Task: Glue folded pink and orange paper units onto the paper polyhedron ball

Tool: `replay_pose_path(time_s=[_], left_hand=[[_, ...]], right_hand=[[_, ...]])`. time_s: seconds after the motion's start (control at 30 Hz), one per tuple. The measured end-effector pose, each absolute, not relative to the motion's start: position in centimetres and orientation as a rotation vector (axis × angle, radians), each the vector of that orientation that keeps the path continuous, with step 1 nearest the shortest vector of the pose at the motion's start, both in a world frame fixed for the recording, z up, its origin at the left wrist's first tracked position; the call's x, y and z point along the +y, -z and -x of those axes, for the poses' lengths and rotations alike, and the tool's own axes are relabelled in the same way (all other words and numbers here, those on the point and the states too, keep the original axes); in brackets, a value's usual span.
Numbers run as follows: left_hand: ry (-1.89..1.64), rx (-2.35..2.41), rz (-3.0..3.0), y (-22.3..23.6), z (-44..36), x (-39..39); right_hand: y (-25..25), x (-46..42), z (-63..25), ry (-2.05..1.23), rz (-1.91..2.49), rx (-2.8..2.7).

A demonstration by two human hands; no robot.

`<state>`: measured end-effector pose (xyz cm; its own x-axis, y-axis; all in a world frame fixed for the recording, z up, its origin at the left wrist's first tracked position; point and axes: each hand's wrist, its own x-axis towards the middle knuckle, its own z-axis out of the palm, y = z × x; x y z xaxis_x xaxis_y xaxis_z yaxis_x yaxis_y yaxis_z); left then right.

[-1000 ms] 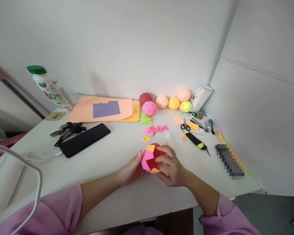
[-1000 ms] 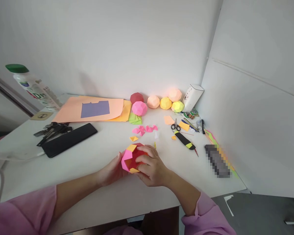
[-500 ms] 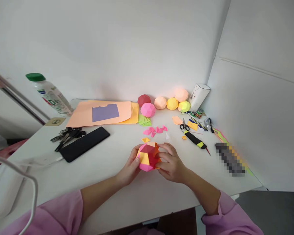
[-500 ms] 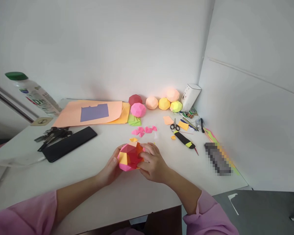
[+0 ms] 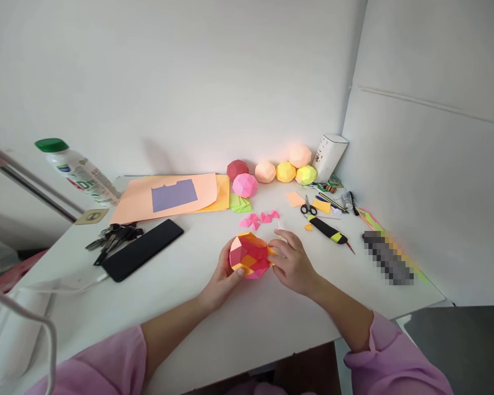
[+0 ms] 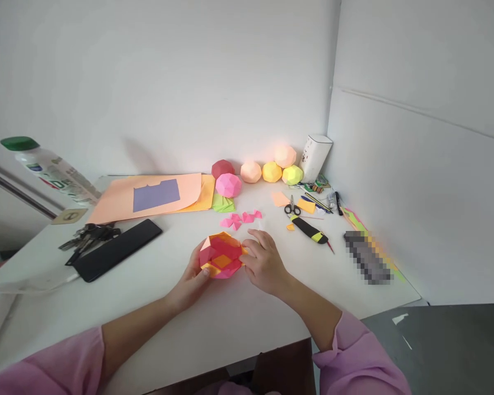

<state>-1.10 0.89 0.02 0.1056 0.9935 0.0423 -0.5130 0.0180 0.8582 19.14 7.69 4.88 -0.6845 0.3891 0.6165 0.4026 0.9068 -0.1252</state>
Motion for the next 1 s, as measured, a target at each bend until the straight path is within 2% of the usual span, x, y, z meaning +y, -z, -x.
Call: replay_pose_path(time_s=[0.13, 0.37, 0.77, 0.9, 1.0], left_hand=[[-1.349, 0.678, -0.910, 0.0, 1.1, 1.0], [-1.181, 0.586, -0.596, -1.2, 1.2, 1.5], [-1.070, 0.500, -0.330, -1.3, 1.3, 1.8], [-1.018, 0.469, -0.296, -1.2, 1.2, 1.9], [-0.927, 0.458, -0.281, -0.9, 1.1, 1.7]], right_hand=[[-4.9, 7.6, -19.0, -0.141, 0.504, -2.360], [-5.1, 6.7, -18.5, -0.380, 0.313, -2.306], [-5.2, 6.9, -18.7, -0.497, 0.405, -2.101], [-4.6, 6.9, -18.8, -0.498, 0.431, -2.258], [-3.9, 6.8, -18.7, -0.623, 0.439, -2.401]])
